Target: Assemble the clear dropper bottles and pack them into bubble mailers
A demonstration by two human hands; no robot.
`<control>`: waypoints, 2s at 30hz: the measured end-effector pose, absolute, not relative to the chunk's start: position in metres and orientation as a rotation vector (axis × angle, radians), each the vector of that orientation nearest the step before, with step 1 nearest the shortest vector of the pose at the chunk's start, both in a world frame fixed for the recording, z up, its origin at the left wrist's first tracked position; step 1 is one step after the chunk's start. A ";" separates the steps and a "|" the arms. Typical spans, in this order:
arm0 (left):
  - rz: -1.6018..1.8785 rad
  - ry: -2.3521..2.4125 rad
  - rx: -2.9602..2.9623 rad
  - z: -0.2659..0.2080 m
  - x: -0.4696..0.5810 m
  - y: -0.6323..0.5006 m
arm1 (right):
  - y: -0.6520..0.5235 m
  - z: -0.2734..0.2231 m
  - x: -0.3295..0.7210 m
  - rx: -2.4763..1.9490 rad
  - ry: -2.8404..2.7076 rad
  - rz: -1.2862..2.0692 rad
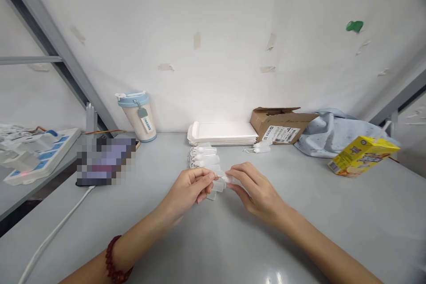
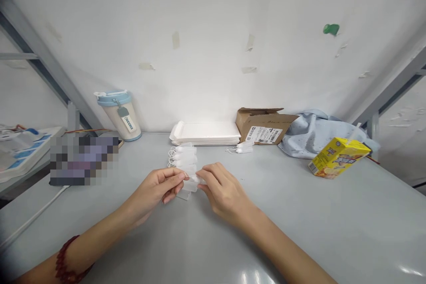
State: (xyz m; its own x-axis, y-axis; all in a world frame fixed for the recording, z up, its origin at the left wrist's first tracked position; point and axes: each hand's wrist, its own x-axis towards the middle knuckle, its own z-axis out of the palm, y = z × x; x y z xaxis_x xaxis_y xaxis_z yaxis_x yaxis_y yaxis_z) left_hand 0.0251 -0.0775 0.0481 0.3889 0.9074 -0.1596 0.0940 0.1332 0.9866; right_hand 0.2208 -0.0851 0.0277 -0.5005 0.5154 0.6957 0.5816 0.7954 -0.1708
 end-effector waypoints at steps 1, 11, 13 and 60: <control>0.770 1.016 1.308 0.048 0.025 -0.077 | -0.085 0.028 0.221 -0.808 -2.200 -0.113; 0.773 1.005 1.313 0.050 0.025 -0.078 | -0.085 0.027 0.222 -0.816 -2.212 -0.110; 0.772 1.005 1.320 0.050 0.025 -0.078 | -0.085 0.027 0.222 -0.816 -2.214 -0.111; 0.813 1.220 1.527 0.042 0.034 -0.088 | -0.097 0.017 0.213 -0.826 -2.166 0.080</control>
